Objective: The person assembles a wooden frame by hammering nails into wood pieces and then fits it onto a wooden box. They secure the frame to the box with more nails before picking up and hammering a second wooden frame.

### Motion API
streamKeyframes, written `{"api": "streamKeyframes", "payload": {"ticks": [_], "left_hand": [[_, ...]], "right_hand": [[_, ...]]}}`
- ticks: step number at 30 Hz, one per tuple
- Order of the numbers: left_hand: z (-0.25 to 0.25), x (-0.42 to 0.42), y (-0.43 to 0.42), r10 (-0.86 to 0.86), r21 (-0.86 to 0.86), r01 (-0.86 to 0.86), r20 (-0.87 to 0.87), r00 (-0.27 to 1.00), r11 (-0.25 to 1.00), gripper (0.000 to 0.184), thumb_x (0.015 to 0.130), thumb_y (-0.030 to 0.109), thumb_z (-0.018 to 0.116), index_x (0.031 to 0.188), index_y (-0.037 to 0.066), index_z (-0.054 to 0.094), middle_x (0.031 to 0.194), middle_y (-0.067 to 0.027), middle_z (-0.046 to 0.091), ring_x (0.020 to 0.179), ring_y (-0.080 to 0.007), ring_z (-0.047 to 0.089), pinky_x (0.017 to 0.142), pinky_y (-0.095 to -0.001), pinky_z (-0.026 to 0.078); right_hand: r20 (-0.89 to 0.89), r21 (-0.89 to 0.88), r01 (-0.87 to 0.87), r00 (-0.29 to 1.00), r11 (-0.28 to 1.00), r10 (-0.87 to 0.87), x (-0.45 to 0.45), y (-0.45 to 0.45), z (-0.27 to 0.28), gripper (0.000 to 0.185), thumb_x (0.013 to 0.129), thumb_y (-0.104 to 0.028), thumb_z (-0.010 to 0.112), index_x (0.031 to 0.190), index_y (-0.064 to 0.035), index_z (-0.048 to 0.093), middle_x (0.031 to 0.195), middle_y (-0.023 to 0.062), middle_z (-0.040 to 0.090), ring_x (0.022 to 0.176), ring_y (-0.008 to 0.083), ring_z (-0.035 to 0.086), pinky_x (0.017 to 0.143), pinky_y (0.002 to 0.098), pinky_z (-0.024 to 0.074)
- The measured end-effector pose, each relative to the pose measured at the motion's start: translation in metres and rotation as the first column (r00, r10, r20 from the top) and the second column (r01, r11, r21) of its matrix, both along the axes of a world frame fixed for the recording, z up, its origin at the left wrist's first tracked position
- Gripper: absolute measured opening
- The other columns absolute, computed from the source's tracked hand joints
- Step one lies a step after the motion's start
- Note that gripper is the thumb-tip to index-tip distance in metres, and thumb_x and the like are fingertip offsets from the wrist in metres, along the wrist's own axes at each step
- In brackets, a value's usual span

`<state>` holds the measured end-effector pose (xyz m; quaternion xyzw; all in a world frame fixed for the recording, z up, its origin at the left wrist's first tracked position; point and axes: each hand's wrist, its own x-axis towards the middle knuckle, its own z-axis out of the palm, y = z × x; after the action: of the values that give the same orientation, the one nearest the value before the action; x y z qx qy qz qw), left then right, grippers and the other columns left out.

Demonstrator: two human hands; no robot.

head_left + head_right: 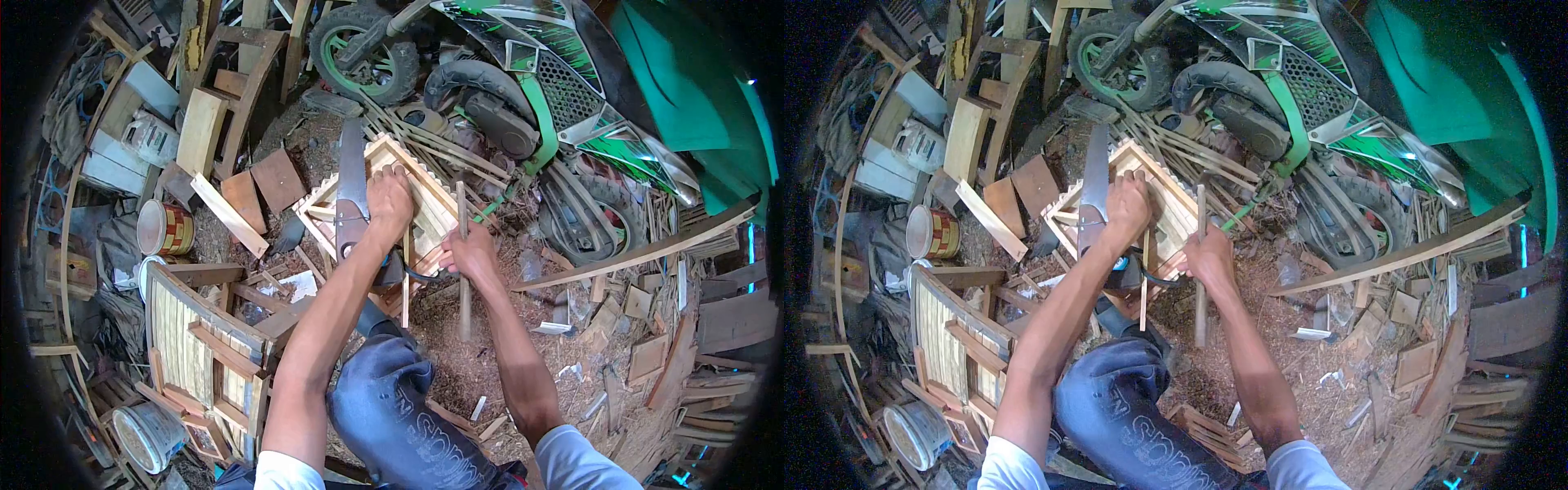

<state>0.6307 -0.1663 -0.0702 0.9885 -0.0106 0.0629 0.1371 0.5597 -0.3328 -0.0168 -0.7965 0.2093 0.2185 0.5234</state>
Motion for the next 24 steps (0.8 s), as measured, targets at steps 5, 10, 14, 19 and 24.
{"api": "streamKeyframes", "payload": {"ticks": [5,10,14,19,24], "left_hand": [[0.005,0.010,0.000,0.143,-0.423,-0.236,-0.240,0.960,0.875,0.027,0.080,0.009,0.071,0.104,-0.001,0.064,0.098,-0.0205,0.066,0.086,-0.0297,0.066,0.074,-0.0395,0.055],[0.040,0.003,0.017,0.082,-0.868,-0.418,-0.412,0.908,0.266,0.014,0.086,0.008,0.073,0.093,-0.003,0.067,0.084,-0.0112,0.068,0.068,-0.0163,0.064,0.056,-0.0280,0.056],[0.086,-0.020,0.042,0.110,-0.956,-0.275,-0.264,0.958,0.102,0.013,0.090,0.001,0.067,0.101,-0.005,0.064,0.092,-0.0099,0.066,0.081,-0.0157,0.065,0.076,-0.0292,0.060],[0.161,-0.085,0.089,0.242,-0.977,-0.212,-0.204,0.949,0.006,0.016,0.092,0.003,0.065,0.106,-0.004,0.061,0.096,-0.0095,0.062,0.087,-0.0163,0.064,0.084,-0.0306,0.061],[0.234,-0.190,0.166,0.297,-0.957,-0.244,-0.282,0.912,-0.156,0.011,0.093,0.004,0.064,0.100,0.001,0.056,0.097,-0.0083,0.060,0.089,-0.0188,0.066,0.088,-0.0307,0.059]], "right_hand": [[0.037,0.114,0.097,0.994,0.989,-0.101,-0.006,0.001,-0.012,0.024,0.097,-0.007,0.049,0.116,0.0085,0.051,0.091,0.0207,0.069,0.066,0.0242,0.072,0.052,0.0321,0.0596],[0.146,0.175,0.109,0.980,0.978,-0.136,-0.018,0.002,-0.019,0.021,0.098,-0.006,0.049,0.115,0.0059,0.050,0.093,0.0184,0.070,0.071,0.0200,0.071,0.057,0.0300,0.0578],[0.299,0.171,0.106,0.942,0.980,-0.154,-0.023,0.010,0.001,0.013,0.095,-0.006,0.054,0.105,0.0020,0.057,0.088,0.0141,0.068,0.072,0.0185,0.069,0.058,0.0297,0.0558],[0.490,0.183,0.004,0.866,0.983,-0.095,-0.027,0.050,0.070,0.009,0.094,-0.007,0.056,0.098,0.0007,0.059,0.079,0.0103,0.063,0.065,0.0183,0.066,0.054,0.0292,0.0572],[0.529,0.200,-0.308,0.833,0.930,0.163,-0.044,0.112,0.149,0.013,0.094,-0.009,0.059,0.099,0.0020,0.059,0.091,0.0097,0.062,0.080,0.0166,0.069,0.056,0.0288,0.0618]]}}
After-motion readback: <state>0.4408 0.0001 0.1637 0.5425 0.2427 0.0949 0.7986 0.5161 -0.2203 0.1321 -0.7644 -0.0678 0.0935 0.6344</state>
